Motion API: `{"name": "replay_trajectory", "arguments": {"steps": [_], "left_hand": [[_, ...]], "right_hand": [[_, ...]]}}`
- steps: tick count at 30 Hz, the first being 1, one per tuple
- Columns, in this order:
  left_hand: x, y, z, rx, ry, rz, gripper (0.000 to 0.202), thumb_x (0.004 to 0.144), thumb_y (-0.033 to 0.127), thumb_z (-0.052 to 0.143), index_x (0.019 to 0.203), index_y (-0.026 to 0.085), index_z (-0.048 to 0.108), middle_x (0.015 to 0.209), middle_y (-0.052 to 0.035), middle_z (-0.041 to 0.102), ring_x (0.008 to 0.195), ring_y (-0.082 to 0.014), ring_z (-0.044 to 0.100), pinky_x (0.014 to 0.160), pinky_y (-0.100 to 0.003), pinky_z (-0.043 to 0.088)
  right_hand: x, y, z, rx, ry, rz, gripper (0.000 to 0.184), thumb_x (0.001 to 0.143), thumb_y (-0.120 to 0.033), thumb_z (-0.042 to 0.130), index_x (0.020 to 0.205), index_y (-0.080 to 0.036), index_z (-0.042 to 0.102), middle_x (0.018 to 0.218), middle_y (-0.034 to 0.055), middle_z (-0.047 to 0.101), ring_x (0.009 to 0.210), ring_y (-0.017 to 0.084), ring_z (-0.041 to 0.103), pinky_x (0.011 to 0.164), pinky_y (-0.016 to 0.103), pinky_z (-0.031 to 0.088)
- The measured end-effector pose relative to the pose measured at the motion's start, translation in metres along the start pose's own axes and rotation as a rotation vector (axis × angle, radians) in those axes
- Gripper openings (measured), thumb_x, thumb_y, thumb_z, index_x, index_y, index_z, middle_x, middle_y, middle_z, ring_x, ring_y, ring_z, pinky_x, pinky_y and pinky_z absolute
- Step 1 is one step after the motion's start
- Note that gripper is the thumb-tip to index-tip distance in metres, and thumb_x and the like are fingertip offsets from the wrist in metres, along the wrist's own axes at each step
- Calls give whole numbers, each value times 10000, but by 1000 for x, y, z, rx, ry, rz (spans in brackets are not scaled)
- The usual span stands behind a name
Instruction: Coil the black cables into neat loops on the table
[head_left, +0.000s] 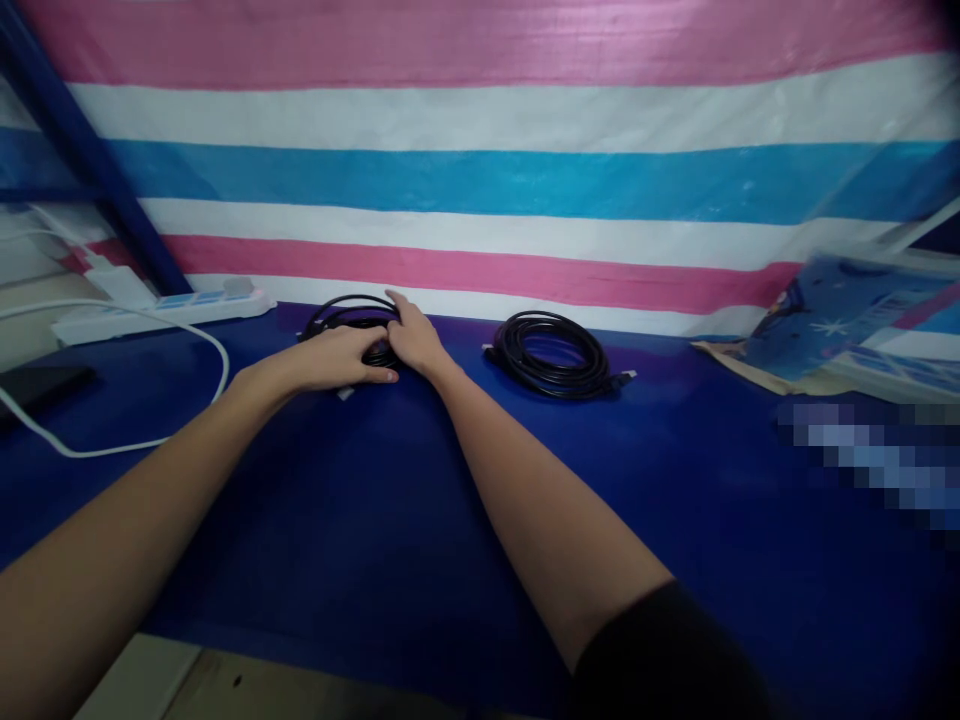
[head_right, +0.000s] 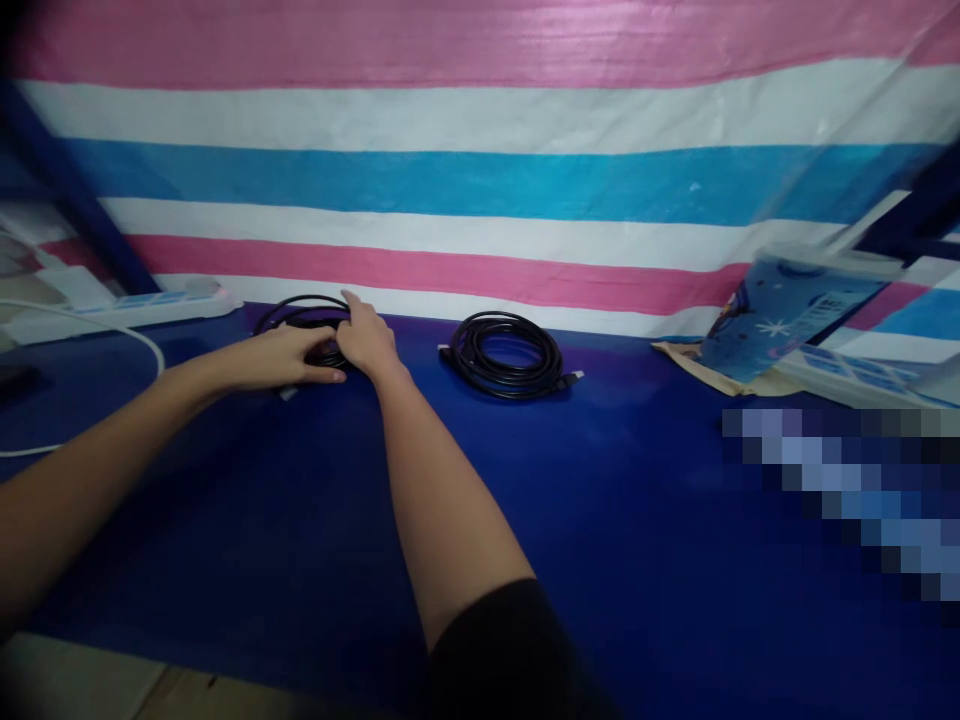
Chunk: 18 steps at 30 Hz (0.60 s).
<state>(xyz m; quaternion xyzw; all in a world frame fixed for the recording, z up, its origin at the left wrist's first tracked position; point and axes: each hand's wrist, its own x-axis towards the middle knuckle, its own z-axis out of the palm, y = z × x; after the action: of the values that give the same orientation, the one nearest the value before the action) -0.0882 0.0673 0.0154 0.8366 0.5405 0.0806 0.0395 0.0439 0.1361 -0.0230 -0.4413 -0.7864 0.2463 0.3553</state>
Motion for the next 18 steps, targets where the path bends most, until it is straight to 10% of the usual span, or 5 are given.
{"name": "replay_trajectory", "arguments": {"steps": [10,18], "left_hand": [[1,-13,-4,54,115,-47,638,863,658,416,1205,164,631,1237,-122,647,1143,-300,583,974,-427,422],[0,-16,-2,-4,164,-62,546,920,501,367,1284,170,602,1339,-124,609,1232,-267,559,1046,-391,400]], "right_hand": [[7,-1,-1,-73,-38,78,388,938,-393,562,1252,-166,578,1282,107,588,1131,234,592,965,485,478],[-10,-9,-16,-120,96,37,542,1038,-314,62,1318,-127,487,1303,164,587,1207,221,545,971,400,460]]}}
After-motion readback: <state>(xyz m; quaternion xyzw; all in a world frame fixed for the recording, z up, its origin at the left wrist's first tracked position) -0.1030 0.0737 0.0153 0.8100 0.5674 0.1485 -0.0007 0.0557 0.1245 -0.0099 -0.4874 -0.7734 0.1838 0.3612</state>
